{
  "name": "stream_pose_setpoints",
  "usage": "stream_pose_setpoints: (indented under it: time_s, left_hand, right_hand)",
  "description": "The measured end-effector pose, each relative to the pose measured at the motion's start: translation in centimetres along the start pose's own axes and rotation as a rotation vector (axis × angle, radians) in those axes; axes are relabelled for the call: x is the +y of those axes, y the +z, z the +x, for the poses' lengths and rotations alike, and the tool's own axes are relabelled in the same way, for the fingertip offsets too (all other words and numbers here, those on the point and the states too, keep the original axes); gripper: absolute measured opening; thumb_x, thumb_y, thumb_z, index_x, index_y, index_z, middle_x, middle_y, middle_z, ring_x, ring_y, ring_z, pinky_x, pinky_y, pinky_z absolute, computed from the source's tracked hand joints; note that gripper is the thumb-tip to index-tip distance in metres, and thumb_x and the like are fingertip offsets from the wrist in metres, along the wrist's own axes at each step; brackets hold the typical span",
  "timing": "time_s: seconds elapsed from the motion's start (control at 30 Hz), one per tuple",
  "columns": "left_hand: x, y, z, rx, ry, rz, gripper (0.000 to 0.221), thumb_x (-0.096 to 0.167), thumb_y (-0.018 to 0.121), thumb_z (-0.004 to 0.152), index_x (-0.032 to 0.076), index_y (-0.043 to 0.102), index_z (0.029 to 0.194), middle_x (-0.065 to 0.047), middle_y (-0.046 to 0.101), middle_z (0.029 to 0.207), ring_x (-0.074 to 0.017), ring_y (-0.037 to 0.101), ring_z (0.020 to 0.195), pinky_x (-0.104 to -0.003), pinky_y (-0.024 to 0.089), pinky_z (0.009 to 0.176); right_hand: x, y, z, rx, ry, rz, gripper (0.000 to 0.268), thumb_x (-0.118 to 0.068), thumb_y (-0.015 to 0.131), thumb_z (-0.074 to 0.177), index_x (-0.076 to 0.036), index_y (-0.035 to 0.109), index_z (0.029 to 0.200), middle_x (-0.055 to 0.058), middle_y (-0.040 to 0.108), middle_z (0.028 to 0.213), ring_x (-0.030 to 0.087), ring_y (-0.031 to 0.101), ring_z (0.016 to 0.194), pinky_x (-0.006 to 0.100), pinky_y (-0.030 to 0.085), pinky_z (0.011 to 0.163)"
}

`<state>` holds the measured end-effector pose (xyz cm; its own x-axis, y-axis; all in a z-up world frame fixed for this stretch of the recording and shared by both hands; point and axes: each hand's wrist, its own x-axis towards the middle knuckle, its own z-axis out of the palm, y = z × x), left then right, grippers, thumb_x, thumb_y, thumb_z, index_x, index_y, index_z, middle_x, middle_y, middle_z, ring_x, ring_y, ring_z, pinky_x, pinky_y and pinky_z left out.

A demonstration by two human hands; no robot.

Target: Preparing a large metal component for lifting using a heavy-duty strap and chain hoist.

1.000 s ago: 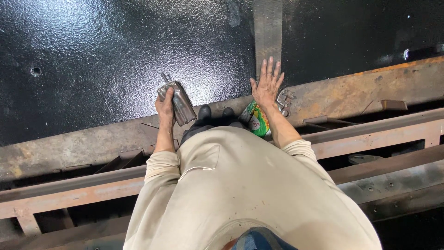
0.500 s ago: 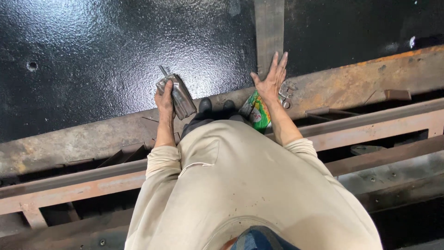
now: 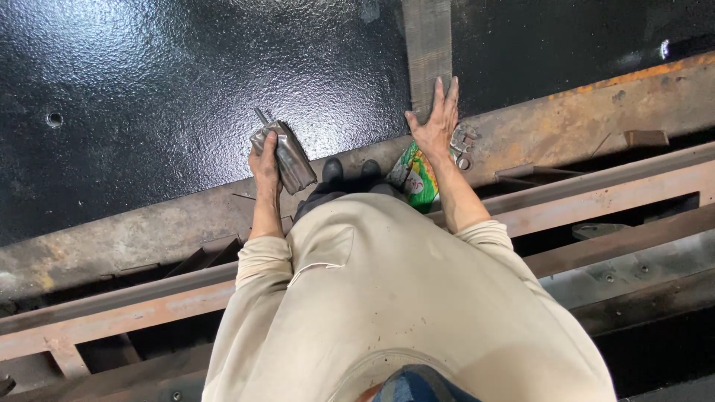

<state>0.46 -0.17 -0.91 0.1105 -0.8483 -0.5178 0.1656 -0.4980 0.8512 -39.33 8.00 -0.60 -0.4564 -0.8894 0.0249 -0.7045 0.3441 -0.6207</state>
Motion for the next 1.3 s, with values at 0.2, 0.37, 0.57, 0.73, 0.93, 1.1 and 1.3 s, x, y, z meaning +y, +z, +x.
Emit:
stream_pose_setpoints:
  time_s: [0.2, 0.37, 0.57, 0.73, 0.93, 1.1, 1.3]
  left_hand:
    - [-0.2, 0.0, 0.1, 0.018, 0.009, 0.019, 0.038, 0.037, 0.080, 0.089, 0.007, 0.072, 0.112, -0.002, 0.073, 0.090, -0.0129, 0.068, 0.074, -0.029, 0.057, 0.070]
    - [0.2, 0.1, -0.4, -0.007, 0.031, 0.014, 0.037, 0.037, 0.080, 0.089, 0.008, 0.073, 0.111, -0.002, 0.073, 0.089, -0.0126, 0.068, 0.073, -0.029, 0.057, 0.069]
    - [-0.3, -0.2, 0.0, 0.000, 0.030, 0.025, 0.038, 0.038, 0.081, 0.088, 0.009, 0.073, 0.111, -0.002, 0.072, 0.090, -0.0129, 0.068, 0.073, -0.030, 0.058, 0.070]
    - [0.2, 0.1, -0.5, 0.005, 0.008, 0.005, 0.039, 0.038, 0.082, 0.087, 0.009, 0.072, 0.111, -0.003, 0.073, 0.090, -0.0136, 0.069, 0.073, -0.031, 0.059, 0.070]
    - [-0.4, -0.2, -0.1, 0.008, 0.020, 0.006, 0.040, 0.038, 0.082, 0.088, 0.008, 0.072, 0.112, -0.003, 0.073, 0.091, -0.0139, 0.069, 0.074, -0.030, 0.058, 0.070]
    - [0.5, 0.3, -0.6, -0.001, 0.018, -0.041, 0.040, 0.037, 0.083, 0.087, 0.007, 0.072, 0.112, -0.005, 0.074, 0.093, -0.0148, 0.069, 0.075, -0.030, 0.057, 0.070]
    - [0.7, 0.0, -0.7, -0.028, -0.021, 0.005, 0.042, 0.037, 0.080, 0.087, 0.007, 0.069, 0.115, -0.004, 0.072, 0.092, -0.0146, 0.068, 0.076, -0.030, 0.056, 0.071]
  right_hand:
    - [0.1, 0.2, 0.0, 0.015, -0.017, 0.002, 0.113, -0.026, 0.094, 0.080, -0.016, 0.021, 0.166, 0.027, 0.011, 0.169, 0.047, 0.018, 0.156, 0.057, 0.025, 0.125]
    - [0.0, 0.1, 0.0, -0.003, -0.003, 0.001, 0.114, -0.026, 0.093, 0.082, -0.018, 0.017, 0.167, 0.026, 0.009, 0.170, 0.046, 0.017, 0.157, 0.057, 0.024, 0.125]
    - [0.2, 0.3, 0.1, 0.011, -0.015, -0.009, 0.114, -0.024, 0.091, 0.082, -0.018, 0.016, 0.167, 0.026, 0.008, 0.170, 0.046, 0.016, 0.158, 0.057, 0.025, 0.126]
    - [0.0, 0.1, 0.1, 0.010, -0.012, -0.011, 0.114, -0.023, 0.091, 0.080, -0.017, 0.017, 0.166, 0.026, 0.009, 0.169, 0.046, 0.017, 0.157, 0.058, 0.026, 0.125]
    - [0.0, 0.1, 0.0, 0.012, -0.012, 0.009, 0.113, -0.022, 0.091, 0.080, -0.017, 0.019, 0.166, 0.026, 0.010, 0.170, 0.046, 0.018, 0.157, 0.058, 0.026, 0.124]
    - [0.1, 0.4, 0.1, 0.025, -0.016, 0.001, 0.113, -0.022, 0.092, 0.079, -0.017, 0.020, 0.166, 0.025, 0.011, 0.170, 0.046, 0.019, 0.157, 0.058, 0.027, 0.125]
    - [0.0, 0.2, 0.1, 0.065, 0.014, -0.022, 0.114, -0.023, 0.091, 0.079, -0.018, 0.019, 0.166, 0.025, 0.011, 0.170, 0.046, 0.019, 0.157, 0.058, 0.027, 0.125]
